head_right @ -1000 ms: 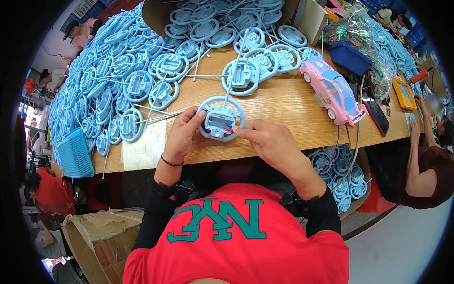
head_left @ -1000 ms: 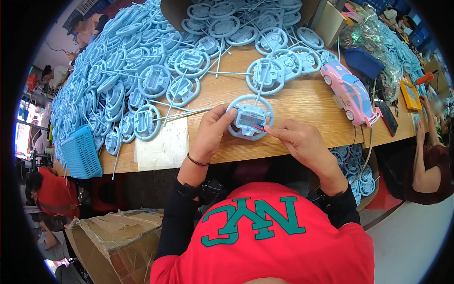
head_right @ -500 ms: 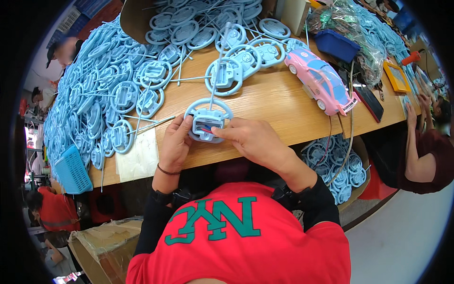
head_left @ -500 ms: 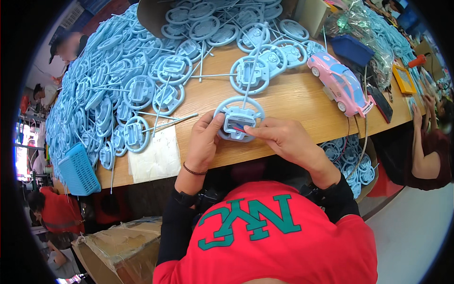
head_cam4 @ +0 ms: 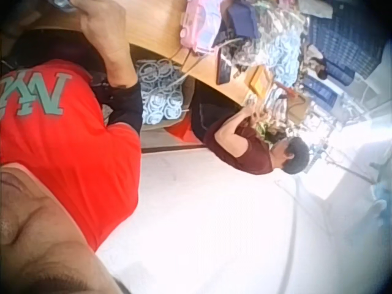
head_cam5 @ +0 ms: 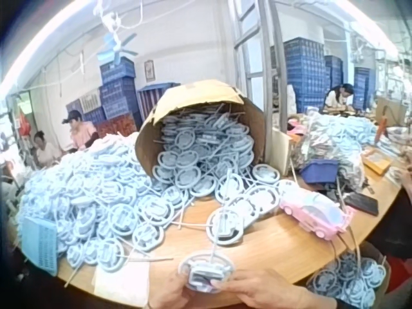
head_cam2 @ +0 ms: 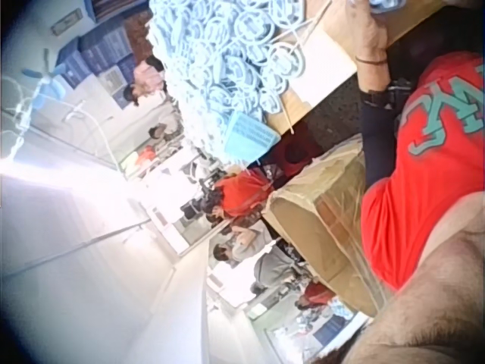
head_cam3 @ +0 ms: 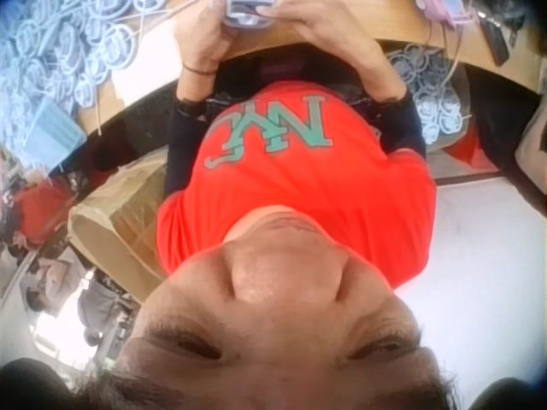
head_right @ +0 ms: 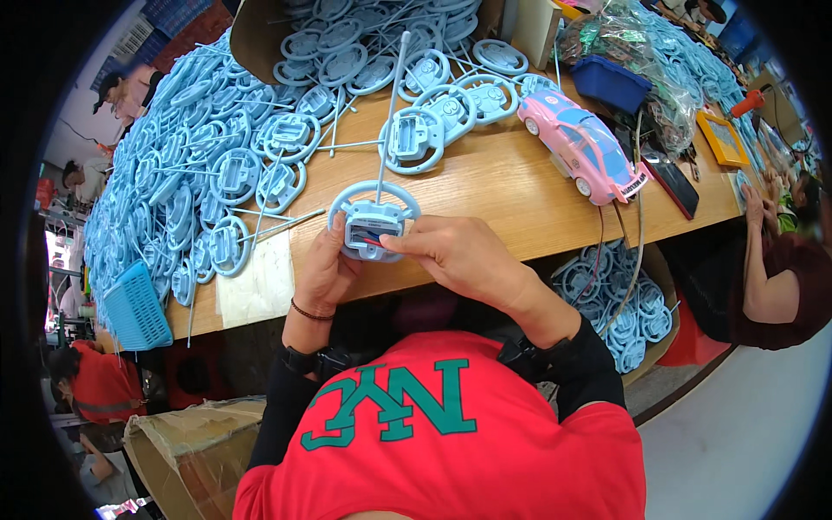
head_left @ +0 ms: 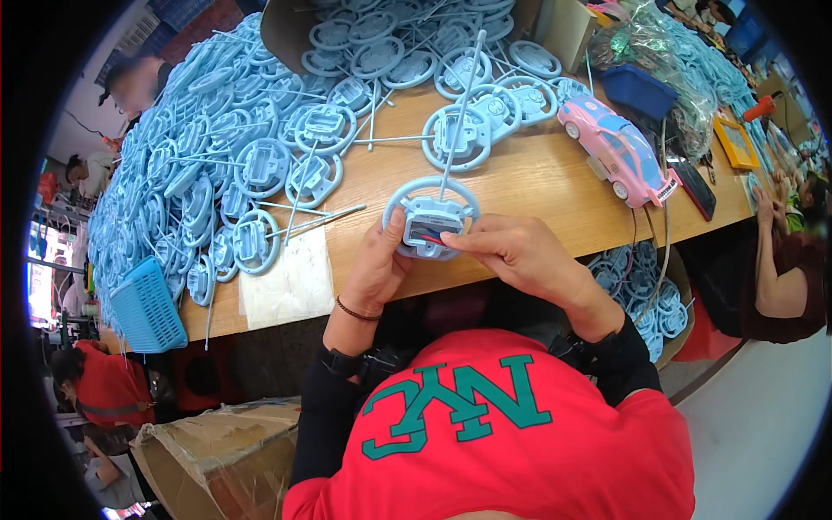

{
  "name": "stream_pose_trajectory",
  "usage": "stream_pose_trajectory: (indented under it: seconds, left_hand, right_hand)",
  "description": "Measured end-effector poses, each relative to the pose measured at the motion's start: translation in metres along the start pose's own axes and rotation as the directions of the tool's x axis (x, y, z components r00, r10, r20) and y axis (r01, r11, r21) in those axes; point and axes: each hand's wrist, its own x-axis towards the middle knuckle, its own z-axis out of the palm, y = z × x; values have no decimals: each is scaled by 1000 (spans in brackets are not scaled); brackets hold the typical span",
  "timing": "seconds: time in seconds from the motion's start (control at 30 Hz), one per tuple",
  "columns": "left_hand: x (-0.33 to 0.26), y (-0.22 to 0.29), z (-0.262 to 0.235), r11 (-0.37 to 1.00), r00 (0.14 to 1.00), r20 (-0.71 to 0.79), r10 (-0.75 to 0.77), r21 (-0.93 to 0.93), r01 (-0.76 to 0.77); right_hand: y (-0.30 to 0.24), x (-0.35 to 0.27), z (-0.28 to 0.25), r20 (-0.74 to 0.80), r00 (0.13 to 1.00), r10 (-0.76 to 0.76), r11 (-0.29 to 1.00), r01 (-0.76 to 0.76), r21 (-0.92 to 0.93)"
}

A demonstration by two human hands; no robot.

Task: Assembling plastic steering wheel controllers for toy cars by inserting components and checking wiring.

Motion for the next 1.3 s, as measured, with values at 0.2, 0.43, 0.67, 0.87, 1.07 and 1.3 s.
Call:
stream_pose_trajectory:
  seconds: [0.2, 0.43, 0.67, 0.87, 1.07, 1.3]
  left_hand:
    - [-13, -6, 4, 997, 994, -69, 81, 13, -80]
    - [-31, -9, 7, 991, 990, -57, 133, 17, -132]
    - [-49, -9, 16, 988, 988, 10, 155, -9, -155]
    - [-60, -9, 30, 998, 996, 77, 34, -64, -29]
    - [-67, -14, 17, 997, 997, 36, 69, -35, -67]
    - [-73, -1, 4, 985, 988, -37, 151, 89, -148]
  right_hand:
    - [-5, -5, 1, -12, 999, -43, 998, 42, -35]
    - [-20, -18, 3, -4, 998, -69, 997, 69, -37]
    - [-35, -32, 4, 0, 996, -87, 994, 87, -70]
    - [-40, -37, 6, -17, 996, -89, 992, 87, -94]
    - [-43, -37, 17, 8, 998, -57, 996, 57, -67]
    - [-37, -16, 27, 54, 993, -107, 994, 108, -12]
